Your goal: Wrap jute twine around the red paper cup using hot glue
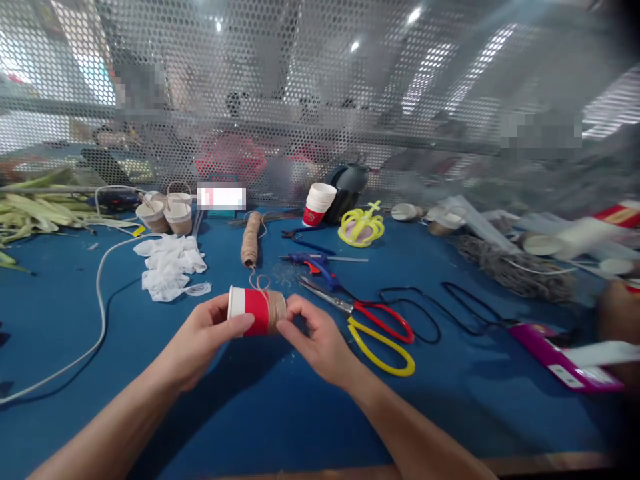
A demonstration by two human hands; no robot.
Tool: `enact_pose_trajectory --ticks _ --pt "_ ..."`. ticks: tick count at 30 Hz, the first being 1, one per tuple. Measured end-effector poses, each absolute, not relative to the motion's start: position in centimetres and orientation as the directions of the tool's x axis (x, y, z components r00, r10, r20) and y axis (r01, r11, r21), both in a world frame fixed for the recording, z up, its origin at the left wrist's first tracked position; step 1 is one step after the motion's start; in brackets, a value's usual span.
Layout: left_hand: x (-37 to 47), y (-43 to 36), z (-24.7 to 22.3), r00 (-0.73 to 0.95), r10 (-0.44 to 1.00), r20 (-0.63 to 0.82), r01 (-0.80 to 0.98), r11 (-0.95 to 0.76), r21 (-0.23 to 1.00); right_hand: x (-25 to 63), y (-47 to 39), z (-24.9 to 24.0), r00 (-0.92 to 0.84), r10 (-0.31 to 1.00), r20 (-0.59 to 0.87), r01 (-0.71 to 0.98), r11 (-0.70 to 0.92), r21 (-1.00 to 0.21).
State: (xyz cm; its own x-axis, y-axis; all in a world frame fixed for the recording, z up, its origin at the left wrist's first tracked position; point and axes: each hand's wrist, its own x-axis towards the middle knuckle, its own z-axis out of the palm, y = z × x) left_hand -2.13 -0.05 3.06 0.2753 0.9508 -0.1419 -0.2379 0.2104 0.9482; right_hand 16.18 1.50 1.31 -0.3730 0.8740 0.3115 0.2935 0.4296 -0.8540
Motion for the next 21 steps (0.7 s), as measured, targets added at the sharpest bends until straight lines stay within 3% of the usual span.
enact_pose_trajectory --ticks 4,11,18,21 --pt "-1.7 0.0 2.3 0.273 0.937 -0.216 -0.339 0.304 0.890 16.3 1.6 1.0 -0.415 0.835 0.363 0.341 0.512 -0.788" --pt "-1.4 0.1 1.5 0.154 0.958 -0.243 -0.318 0.281 0.905 15.9 1.4 1.0 -0.438 0.807 0.397 0.363 0.562 -0.743" --pt "-1.4 0.3 0.9 0.181 0.958 -0.222 -0.266 0.265 0.927 15.8 0.8 0.3 -0.347 0.916 0.202 0.368 0.331 -0.869" --pt "-1.4 0.2 0.8 0.194 0.958 -0.211 -0.200 0.249 0.948 15.9 0.6 -0.2 -0.346 0.921 0.181 0.338 0.302 -0.891"
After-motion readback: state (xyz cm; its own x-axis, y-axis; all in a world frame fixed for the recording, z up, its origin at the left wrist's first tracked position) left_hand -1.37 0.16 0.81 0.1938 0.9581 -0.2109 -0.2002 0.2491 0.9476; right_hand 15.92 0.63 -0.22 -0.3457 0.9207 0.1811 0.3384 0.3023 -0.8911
